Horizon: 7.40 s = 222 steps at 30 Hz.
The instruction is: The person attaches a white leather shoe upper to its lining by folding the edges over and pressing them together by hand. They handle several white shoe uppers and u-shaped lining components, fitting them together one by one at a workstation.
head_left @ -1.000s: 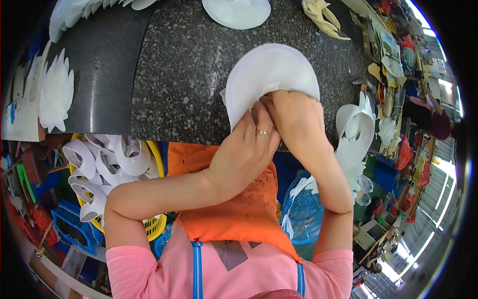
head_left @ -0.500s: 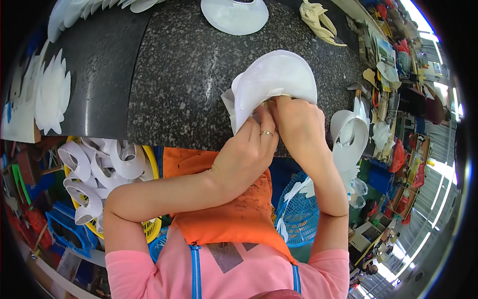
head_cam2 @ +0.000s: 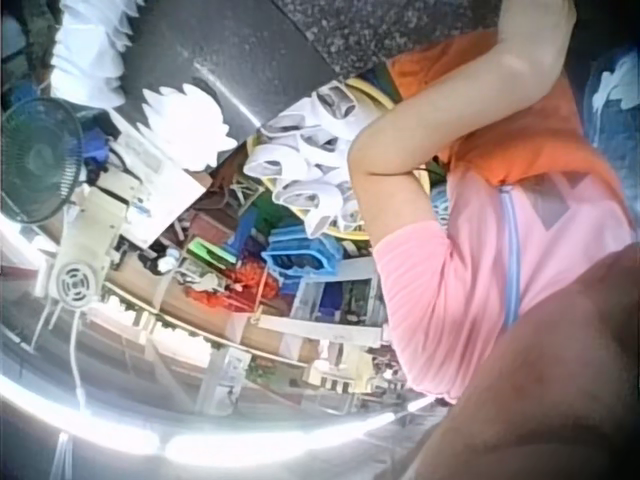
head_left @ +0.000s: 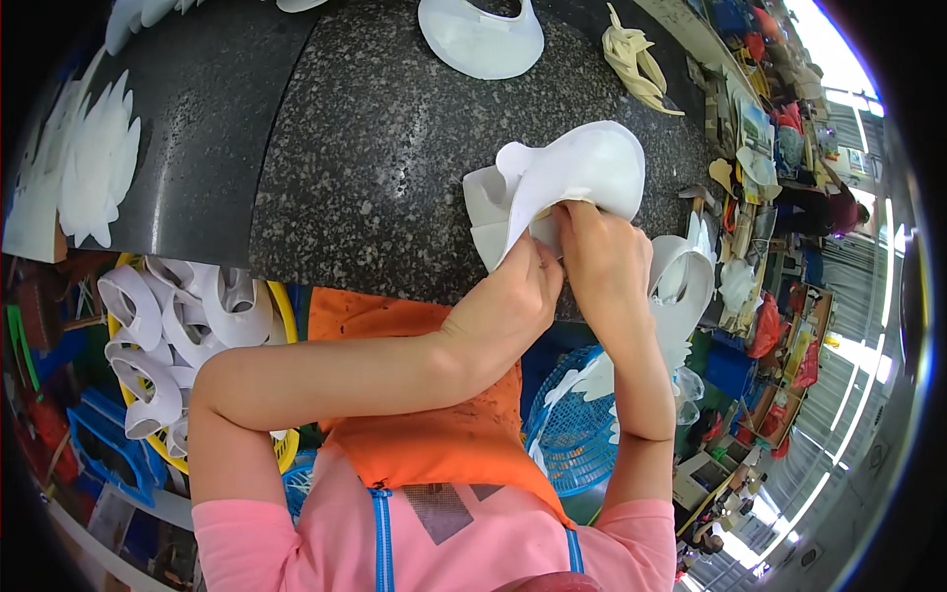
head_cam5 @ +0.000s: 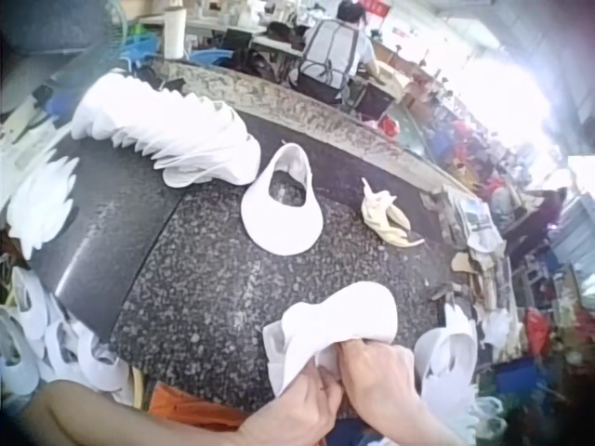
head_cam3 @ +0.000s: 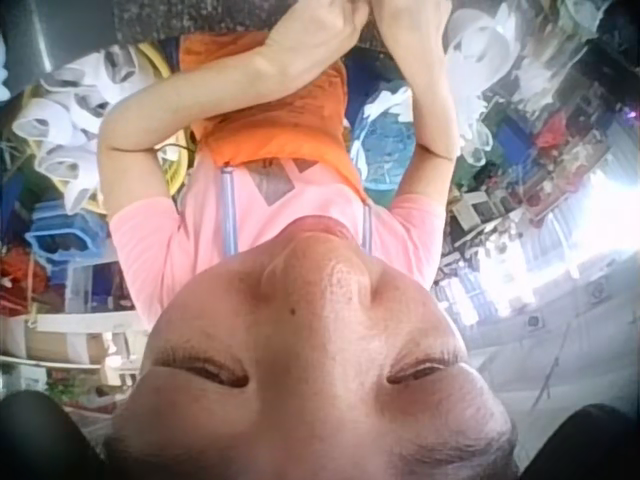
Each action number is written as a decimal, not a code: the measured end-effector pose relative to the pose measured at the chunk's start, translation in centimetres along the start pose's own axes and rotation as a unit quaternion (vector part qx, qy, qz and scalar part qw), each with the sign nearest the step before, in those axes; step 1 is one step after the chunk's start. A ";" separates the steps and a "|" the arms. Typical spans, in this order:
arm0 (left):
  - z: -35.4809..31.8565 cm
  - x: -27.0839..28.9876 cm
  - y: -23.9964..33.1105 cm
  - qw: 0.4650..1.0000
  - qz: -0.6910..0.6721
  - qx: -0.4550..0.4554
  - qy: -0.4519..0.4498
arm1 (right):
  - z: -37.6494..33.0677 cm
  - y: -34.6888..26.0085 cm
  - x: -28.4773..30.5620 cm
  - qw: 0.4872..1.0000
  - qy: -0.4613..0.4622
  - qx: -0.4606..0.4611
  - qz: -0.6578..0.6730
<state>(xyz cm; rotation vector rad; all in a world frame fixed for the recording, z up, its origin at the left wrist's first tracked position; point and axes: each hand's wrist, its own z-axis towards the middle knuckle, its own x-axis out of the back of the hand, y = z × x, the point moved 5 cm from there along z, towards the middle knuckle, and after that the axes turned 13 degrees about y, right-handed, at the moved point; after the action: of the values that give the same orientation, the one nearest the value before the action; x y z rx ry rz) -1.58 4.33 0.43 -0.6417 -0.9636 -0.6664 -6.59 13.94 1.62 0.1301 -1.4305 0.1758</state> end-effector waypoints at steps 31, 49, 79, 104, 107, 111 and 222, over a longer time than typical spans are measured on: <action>-0.4 -0.6 -0.2 0.996 0.002 0.058 0.074 | 3.3 -1.8 0.5 0.964 0.007 0.232 0.125; -2.8 -1.9 -0.5 0.994 -0.072 0.041 0.065 | -1.4 0.2 -0.3 0.938 0.073 0.127 0.315; -5.1 3.5 -5.3 0.950 0.022 -0.312 -0.001 | -1.1 -5.0 -2.1 0.954 0.188 0.030 0.232; -6.8 5.7 -7.2 0.943 0.074 -0.319 -0.066 | -2.1 -6.0 -1.1 0.929 0.158 0.226 0.247; -6.9 5.1 -6.5 0.966 0.056 -0.247 -0.051 | -1.2 -5.9 -0.3 0.914 0.165 0.292 0.228; -6.2 3.9 -5.5 0.969 0.073 -0.229 -0.049 | -0.2 -6.4 -1.2 0.939 0.095 0.257 0.208; -7.4 0.7 -9.5 0.984 -0.164 -0.040 0.059 | -2.0 -3.8 -1.2 0.895 0.175 0.058 0.406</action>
<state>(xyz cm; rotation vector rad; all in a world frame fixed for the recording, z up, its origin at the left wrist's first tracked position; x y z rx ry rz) -4.57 -7.38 -0.25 -0.5104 -0.9437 -1.0295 -4.09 10.55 0.20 -0.4012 -1.0368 0.9283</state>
